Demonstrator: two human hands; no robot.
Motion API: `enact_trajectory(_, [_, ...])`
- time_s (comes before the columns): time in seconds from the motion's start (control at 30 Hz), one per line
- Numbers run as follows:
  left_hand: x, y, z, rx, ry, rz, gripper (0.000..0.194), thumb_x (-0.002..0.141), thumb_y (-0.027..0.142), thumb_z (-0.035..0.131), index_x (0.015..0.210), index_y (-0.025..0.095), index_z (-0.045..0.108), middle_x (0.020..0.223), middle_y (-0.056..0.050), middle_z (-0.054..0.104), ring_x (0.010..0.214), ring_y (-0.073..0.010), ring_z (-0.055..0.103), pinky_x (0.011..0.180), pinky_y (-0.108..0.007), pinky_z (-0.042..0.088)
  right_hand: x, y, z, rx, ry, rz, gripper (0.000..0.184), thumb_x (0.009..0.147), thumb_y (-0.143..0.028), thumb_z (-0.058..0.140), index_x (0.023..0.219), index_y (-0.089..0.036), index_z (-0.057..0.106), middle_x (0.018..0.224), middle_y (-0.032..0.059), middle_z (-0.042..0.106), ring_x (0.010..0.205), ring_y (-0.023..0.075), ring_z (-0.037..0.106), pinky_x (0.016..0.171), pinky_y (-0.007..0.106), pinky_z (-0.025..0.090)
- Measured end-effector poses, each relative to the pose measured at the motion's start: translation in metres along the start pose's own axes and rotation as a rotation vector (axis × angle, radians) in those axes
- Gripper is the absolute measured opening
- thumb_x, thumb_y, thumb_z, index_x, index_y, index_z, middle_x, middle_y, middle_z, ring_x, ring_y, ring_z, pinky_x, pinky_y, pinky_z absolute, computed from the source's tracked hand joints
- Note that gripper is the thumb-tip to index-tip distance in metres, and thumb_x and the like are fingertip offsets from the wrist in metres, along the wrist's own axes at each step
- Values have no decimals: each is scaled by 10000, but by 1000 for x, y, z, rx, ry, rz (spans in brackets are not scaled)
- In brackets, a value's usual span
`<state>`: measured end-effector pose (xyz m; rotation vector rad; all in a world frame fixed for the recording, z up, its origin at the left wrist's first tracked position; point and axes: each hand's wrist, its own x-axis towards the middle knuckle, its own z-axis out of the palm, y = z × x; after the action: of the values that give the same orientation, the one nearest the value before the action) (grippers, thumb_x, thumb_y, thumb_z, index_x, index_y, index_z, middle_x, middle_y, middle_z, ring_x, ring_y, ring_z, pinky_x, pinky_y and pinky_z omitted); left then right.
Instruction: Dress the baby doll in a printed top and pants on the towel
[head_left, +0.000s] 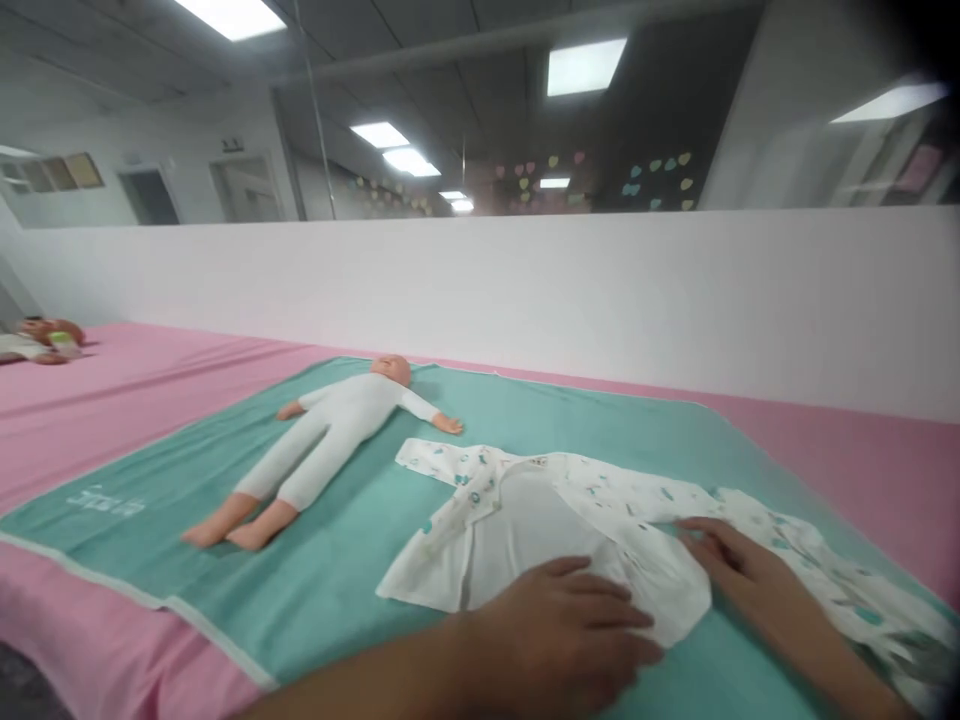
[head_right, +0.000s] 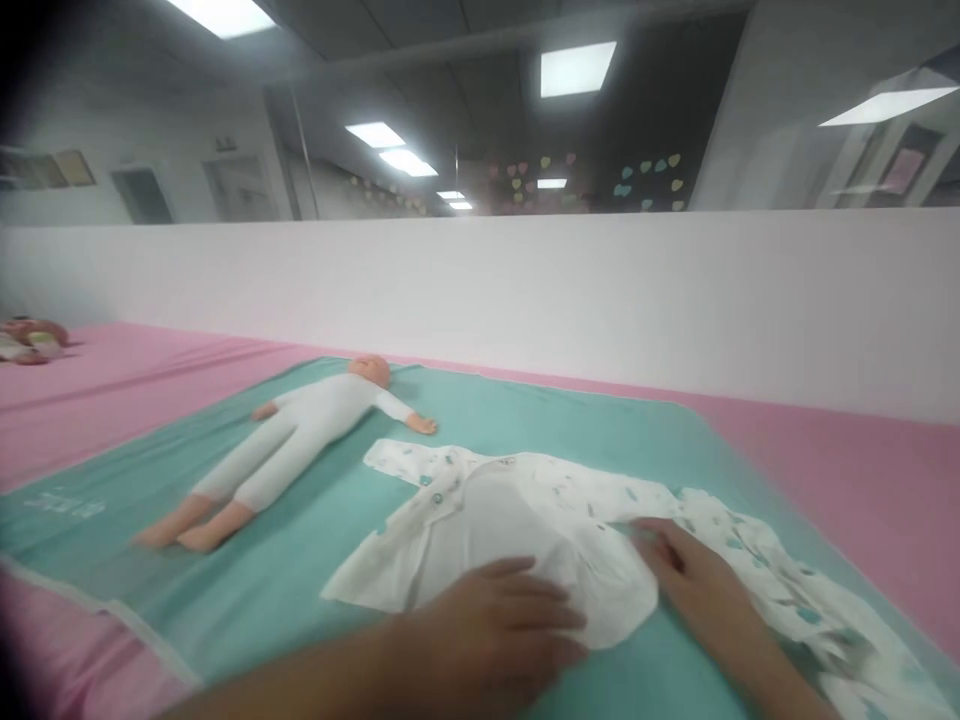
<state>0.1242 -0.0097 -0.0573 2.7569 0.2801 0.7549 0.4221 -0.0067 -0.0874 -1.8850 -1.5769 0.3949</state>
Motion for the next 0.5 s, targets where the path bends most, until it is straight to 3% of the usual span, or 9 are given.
enact_trajectory(0.07, [-16,0,-38,-46,241,-222,317,908,264,429,1193,238,565,1238,-16,586,1174,-163,504,1062,-318,332,-2,5,1,40,96,-13,342,754,-559,500,975,-348,654,958,56,688,801,278,646,627,374,524])
enact_trajectory(0.13, [-48,-9,-90,-81,460,-536,304,913,297,422,1169,261,582,1233,-14,584,1157,-181,514,1002,-324,400,-4,3,5,11,130,-47,349,754,-561,504,982,-341,651,1049,57,670,854,291,645,638,383,542])
enact_trajectory(0.23, [-118,-50,-170,0,671,-919,314,866,385,493,1124,254,614,1227,-26,582,1166,-247,500,1014,-384,371,-3,-32,27,-55,152,-181,384,774,-553,494,1015,-298,649,1101,62,648,937,301,623,733,412,539])
enact_trajectory(0.3, [-163,-92,-211,34,811,-1076,358,851,396,499,1160,244,595,1293,-35,531,1190,-271,477,1020,-408,356,5,-79,54,-50,174,-291,384,799,-527,491,1058,-285,638,1201,60,597,1088,313,548,901,465,464])
enact_trajectory(0.37, [-199,-133,-236,26,885,-1180,374,830,376,515,1129,169,605,1246,-89,563,1193,-287,473,1048,-424,314,20,-141,91,64,121,-346,406,803,-525,502,1119,-295,608,1274,45,546,1173,306,481,999,494,374])
enact_trajectory(0.43, [-221,-167,-245,-160,868,-1233,395,808,357,535,1123,128,600,1214,-121,584,1170,-305,498,1015,-428,363,40,-207,137,304,-62,-332,411,831,-525,465,1156,-301,580,1257,34,557,1149,275,504,981,455,397])
enact_trajectory(0.5, [-233,-189,-242,-383,814,-1169,409,802,371,549,1112,109,606,1161,-129,618,1123,-309,541,969,-405,421,62,-268,190,571,-268,-279,423,827,-552,448,1073,-253,619,1130,54,626,1046,271,567,906,427,449])
